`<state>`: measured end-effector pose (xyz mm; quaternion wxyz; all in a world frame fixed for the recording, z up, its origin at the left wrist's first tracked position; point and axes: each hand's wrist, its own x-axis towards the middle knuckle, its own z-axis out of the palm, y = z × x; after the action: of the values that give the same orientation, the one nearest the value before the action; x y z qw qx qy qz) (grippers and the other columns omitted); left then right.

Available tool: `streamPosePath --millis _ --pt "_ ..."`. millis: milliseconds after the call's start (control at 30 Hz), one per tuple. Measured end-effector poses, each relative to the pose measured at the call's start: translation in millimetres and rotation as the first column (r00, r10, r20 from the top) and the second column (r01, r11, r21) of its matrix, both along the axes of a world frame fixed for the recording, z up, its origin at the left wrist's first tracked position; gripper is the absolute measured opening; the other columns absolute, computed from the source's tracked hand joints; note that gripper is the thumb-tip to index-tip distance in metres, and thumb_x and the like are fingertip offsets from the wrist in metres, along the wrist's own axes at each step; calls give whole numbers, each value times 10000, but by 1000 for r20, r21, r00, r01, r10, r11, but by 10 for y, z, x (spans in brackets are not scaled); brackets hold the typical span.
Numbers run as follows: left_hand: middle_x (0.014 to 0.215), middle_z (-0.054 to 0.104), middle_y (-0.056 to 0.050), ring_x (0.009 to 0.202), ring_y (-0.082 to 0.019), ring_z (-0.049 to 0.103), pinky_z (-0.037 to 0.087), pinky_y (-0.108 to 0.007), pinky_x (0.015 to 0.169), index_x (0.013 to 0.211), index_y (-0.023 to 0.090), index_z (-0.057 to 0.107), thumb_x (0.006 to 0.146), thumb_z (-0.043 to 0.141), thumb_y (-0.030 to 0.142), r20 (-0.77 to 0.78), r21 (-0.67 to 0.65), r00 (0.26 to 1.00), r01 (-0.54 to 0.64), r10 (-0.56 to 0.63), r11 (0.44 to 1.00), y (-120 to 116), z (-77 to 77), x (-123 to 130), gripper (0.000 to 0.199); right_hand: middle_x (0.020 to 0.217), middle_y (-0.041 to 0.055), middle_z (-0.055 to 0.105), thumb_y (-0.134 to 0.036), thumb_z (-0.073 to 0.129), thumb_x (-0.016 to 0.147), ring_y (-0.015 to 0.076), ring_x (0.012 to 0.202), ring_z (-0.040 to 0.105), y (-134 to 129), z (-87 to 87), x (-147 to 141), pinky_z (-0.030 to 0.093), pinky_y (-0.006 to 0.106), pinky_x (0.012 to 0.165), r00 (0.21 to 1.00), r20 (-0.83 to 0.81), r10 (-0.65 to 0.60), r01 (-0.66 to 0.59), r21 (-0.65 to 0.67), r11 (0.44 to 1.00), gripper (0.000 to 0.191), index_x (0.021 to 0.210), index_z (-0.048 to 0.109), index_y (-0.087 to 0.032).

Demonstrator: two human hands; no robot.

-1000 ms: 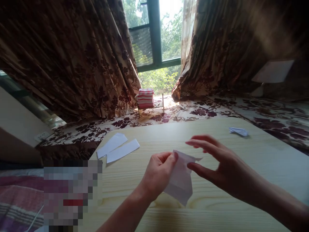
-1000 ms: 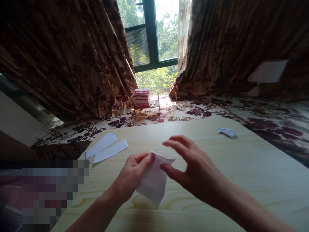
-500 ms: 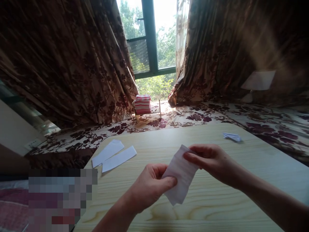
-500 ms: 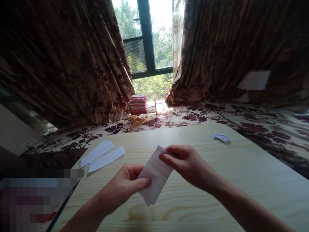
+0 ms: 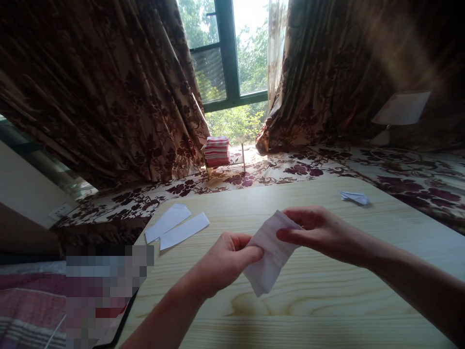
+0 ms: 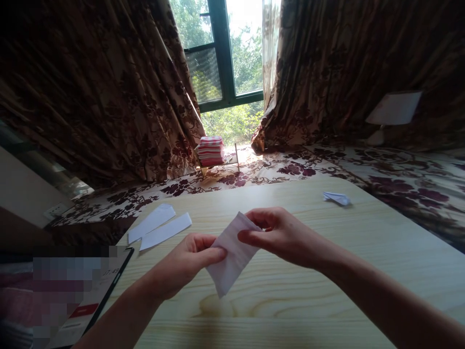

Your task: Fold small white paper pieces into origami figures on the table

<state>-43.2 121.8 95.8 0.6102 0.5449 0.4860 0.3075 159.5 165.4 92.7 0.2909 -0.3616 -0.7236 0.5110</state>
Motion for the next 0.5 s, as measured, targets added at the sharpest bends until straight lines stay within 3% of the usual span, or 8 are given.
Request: streamPosePath --millis 167,333,500 --pt "594 602 -28 519 -103 450 296 -221 512 794 91 743 713 623 421 -12 -50 1000 20 -20 999 36 5 22 360 678 8 638 -345 599 814 135 616 563 -16 -22 -47 443 235 537 1000 -14 -7 7 2 1000 225 774 689 -143" --pt "564 583 -20 507 -102 450 296 -223 502 742 94 737 695 632 396 22 -72 1000 -2 4 997 70 -15 29 323 828 30 691 -318 596 841 159 740 617 -62 -28 -46 498 244 630 999 -2 -38 38 210 977 190 897 716 -182" --pt "596 604 -25 520 -107 469 311 -230 514 766 104 740 684 655 383 112 -141 994 6 10 990 76 -22 13 303 811 35 633 -241 560 869 135 704 602 -100 -40 -55 480 211 555 1000 6 -4 1 379 925 188 928 736 -214"
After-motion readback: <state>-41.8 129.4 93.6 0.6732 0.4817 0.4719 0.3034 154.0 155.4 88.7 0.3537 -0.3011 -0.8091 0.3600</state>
